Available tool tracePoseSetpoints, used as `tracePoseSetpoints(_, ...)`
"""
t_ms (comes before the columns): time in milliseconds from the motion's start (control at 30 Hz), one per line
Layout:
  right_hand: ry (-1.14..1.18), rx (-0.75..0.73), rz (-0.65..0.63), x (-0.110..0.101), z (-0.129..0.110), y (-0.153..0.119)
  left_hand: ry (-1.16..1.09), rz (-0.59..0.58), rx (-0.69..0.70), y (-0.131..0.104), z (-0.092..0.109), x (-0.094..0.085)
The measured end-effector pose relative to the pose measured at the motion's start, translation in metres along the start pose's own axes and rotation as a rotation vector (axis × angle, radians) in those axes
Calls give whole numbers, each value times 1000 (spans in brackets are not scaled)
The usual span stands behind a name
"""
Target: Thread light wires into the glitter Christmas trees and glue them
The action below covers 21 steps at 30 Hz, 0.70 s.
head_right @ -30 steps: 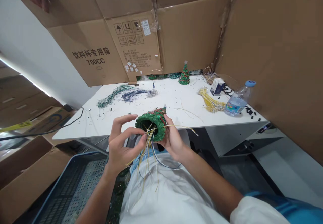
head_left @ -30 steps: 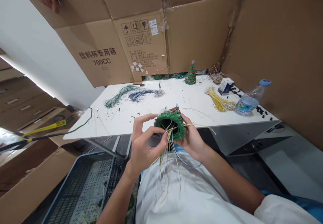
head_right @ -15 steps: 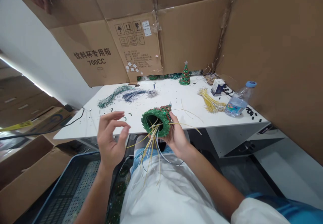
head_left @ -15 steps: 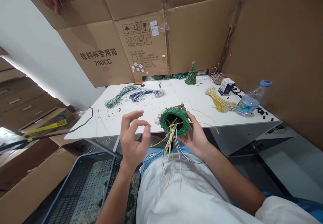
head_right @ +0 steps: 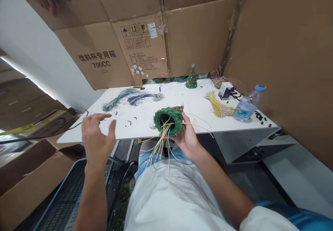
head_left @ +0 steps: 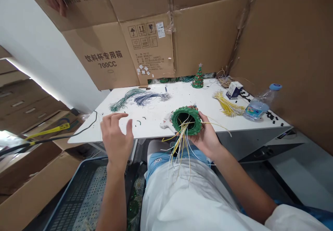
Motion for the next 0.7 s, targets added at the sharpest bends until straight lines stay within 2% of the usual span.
tracePoseSetpoints(67, 5, 2, -7, 0, 2, 0, 36, -98, -59, 0, -9, 10)
tracePoseSetpoints(133, 10, -1, -3, 1, 4, 0, 8, -112, -73, -1, -8, 13)
tracePoseSetpoints(267, 3, -2, -7, 3, 6, -1, -234, -78, 8, 0, 23, 8)
tracePoseSetpoints(433, -15, 58, -5, 1, 13, -1, -495, -238, 130, -11, 72, 8)
tracePoseSetpoints(567, -25, 130, -8, 4, 23, -4, -506, -318, 214, -22, 94, 14)
tracePoseSetpoints(700, -35, 145, -2, 8, 32, -7, -415, -285, 280, -23, 102, 19)
Point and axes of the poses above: each hand's wrist, its own y-axis towards the middle knuckle, its own x-axis out of the palm, z = x × y, the point moved 4 cm from there along y, towards the middle knuckle, and after that the axes turned 9 degrees about -z, right-handed, at the moved point
